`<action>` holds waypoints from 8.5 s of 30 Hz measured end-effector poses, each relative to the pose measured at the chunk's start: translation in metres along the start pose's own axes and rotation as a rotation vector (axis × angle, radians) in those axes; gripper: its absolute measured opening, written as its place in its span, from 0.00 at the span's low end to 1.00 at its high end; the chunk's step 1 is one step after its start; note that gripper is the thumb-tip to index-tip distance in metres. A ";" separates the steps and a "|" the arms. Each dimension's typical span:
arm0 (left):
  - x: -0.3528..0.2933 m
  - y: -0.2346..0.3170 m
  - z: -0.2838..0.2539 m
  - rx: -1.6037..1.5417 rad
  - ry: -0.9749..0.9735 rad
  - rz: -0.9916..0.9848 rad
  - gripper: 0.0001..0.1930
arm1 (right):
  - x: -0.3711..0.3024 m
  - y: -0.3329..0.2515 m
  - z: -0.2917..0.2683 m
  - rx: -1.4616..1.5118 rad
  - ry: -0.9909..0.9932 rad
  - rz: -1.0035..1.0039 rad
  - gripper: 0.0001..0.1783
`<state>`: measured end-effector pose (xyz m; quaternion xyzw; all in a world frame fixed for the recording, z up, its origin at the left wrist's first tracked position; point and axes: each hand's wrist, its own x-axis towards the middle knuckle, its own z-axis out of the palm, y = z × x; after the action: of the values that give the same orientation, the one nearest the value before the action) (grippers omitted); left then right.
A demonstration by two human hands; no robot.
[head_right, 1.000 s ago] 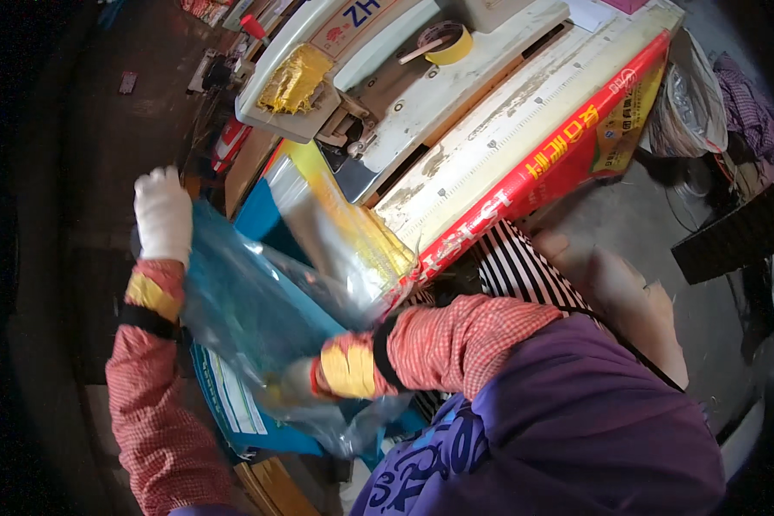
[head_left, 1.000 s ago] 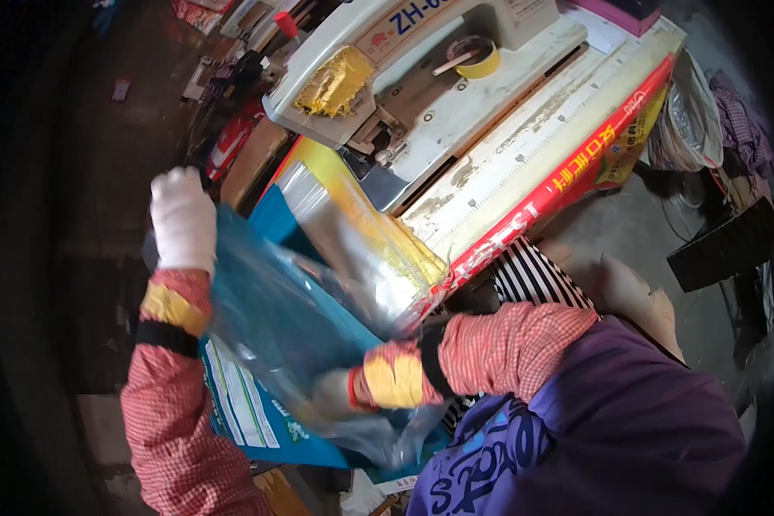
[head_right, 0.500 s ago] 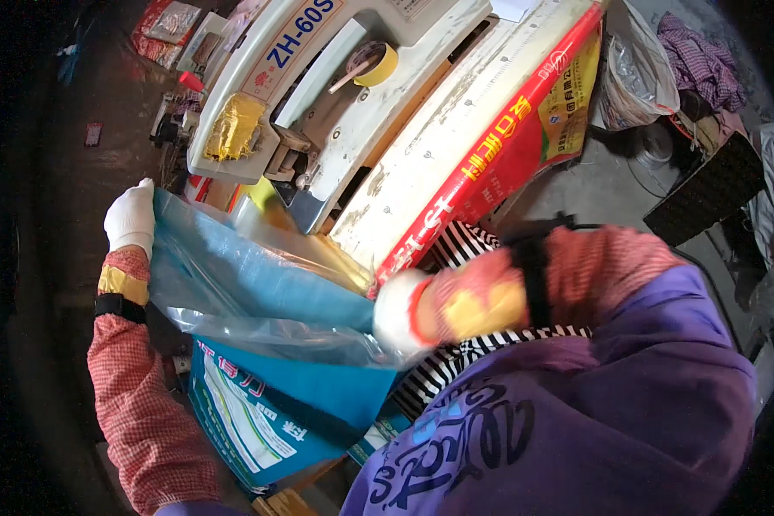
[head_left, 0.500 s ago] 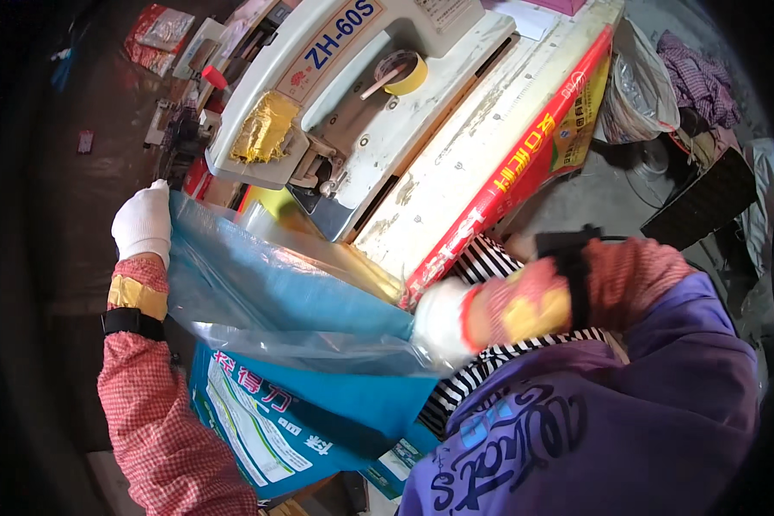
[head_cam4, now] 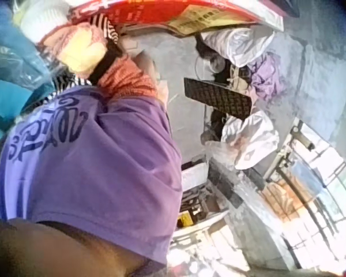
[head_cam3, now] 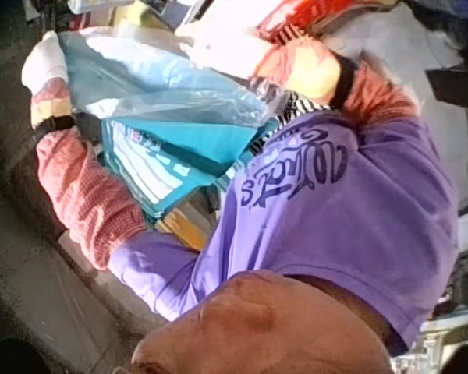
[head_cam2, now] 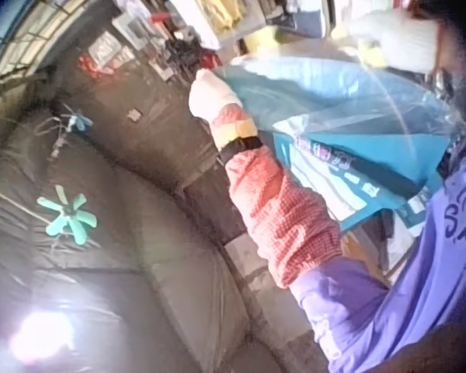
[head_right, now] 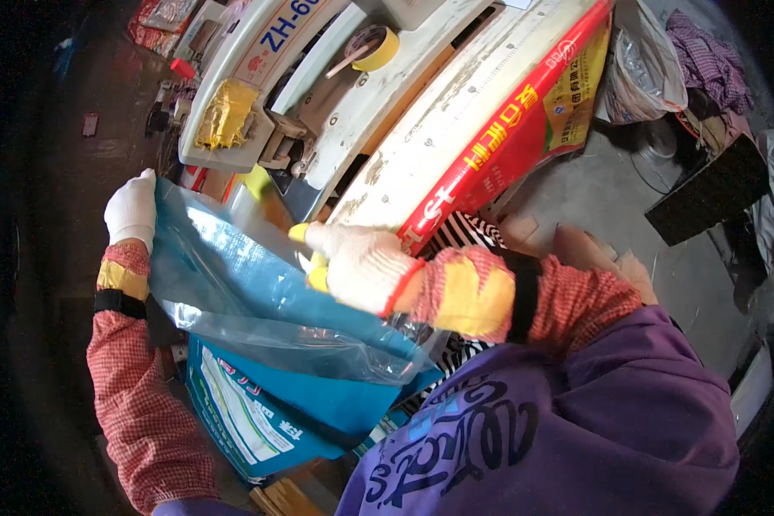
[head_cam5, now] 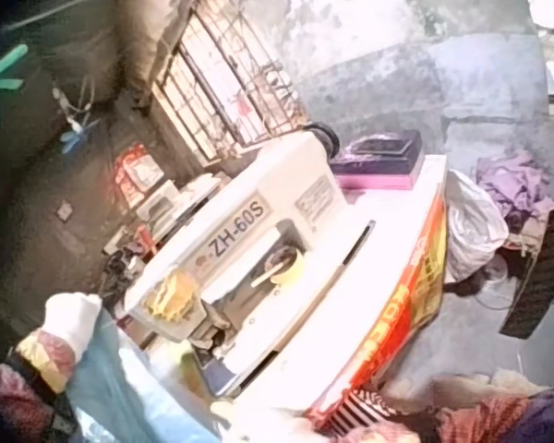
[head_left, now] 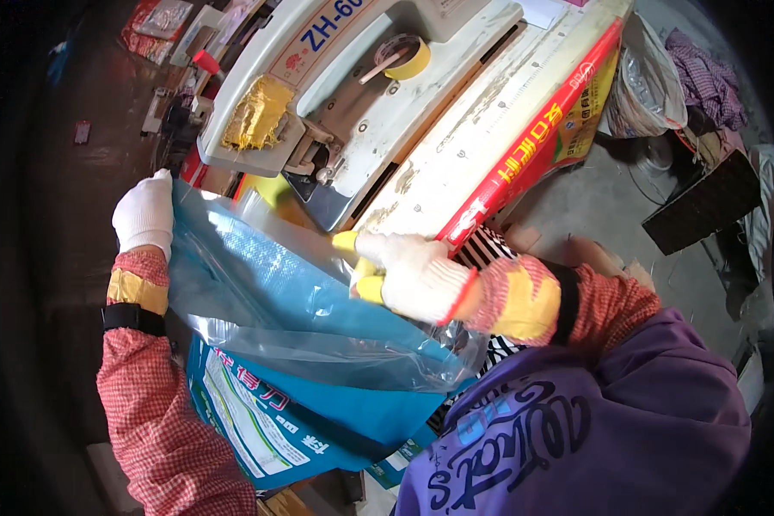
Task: Manually feeding large plastic fertilizer bags into a heat-sealing machine.
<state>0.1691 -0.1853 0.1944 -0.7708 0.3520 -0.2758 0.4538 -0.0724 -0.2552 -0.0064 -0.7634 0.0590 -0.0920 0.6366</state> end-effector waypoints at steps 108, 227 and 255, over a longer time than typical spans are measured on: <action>-0.118 0.057 -0.150 -0.217 -1.104 1.234 0.23 | 0.172 0.051 0.000 -1.052 -0.216 -0.209 0.08; -0.144 0.117 -0.059 -1.386 -0.774 0.551 0.51 | 0.085 0.017 -0.015 -0.437 -0.100 0.261 0.22; -0.151 0.141 -0.086 -0.656 -0.526 1.531 0.04 | 0.071 -0.005 0.015 -0.638 -0.075 0.158 0.20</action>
<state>-0.0270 -0.1571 0.0902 -0.4529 0.7185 0.4070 0.3361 -0.0001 -0.2549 0.0006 -0.9203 0.1201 0.0090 0.3721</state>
